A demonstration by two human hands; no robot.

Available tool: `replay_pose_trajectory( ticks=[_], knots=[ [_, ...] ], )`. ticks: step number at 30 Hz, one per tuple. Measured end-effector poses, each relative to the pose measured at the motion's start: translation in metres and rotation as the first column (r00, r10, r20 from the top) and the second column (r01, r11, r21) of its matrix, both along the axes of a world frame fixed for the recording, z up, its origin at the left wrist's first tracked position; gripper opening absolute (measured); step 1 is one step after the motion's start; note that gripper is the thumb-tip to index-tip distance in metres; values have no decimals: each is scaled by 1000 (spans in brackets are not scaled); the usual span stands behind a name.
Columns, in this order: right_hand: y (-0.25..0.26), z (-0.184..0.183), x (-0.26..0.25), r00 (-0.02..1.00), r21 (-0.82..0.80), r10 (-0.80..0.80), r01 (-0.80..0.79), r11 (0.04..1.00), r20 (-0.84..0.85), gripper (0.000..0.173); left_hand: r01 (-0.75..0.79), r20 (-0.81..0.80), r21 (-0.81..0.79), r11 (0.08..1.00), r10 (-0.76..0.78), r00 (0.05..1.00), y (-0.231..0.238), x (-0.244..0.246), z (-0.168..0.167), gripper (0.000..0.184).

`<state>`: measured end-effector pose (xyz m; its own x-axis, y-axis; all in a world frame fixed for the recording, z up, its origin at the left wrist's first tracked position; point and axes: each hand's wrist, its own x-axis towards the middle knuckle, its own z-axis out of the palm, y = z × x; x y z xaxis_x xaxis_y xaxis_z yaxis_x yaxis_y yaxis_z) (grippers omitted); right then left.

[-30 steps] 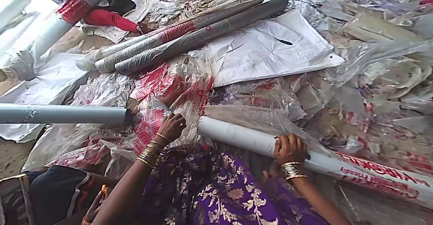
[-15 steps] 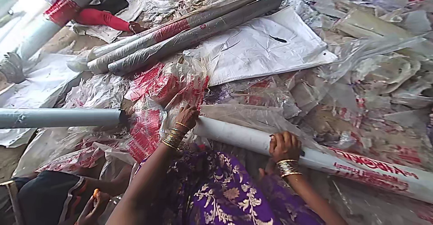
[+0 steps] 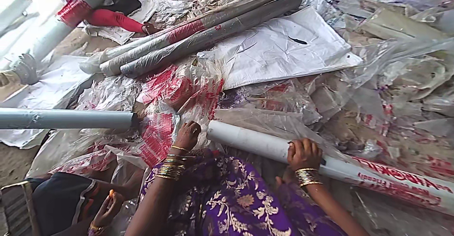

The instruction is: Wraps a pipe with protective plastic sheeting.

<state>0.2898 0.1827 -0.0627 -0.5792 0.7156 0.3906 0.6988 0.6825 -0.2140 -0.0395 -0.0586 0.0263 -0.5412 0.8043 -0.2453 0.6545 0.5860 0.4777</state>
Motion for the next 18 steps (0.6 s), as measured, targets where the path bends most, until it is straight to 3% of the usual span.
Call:
replay_pose_trajectory(
  ticks=[9,11,14,18],
  knots=[
    [2,1,0,1000,0,-5,5,1000,8,47,96,-239,156,983,-56,969,28,13,-39,15],
    [2,0,0,1000,-5,0,0,1000,12,46,106,-269,126,986,-69,961,29,13,-41,17],
    [4,1,-1,1000,-17,11,-11,1000,28,46,104,-172,-17,994,-106,979,29,12,-32,20],
    [5,6,-1,999,-38,7,-5,999,52,44,236,171,-302,924,-191,967,6,17,-15,18]
  ],
)
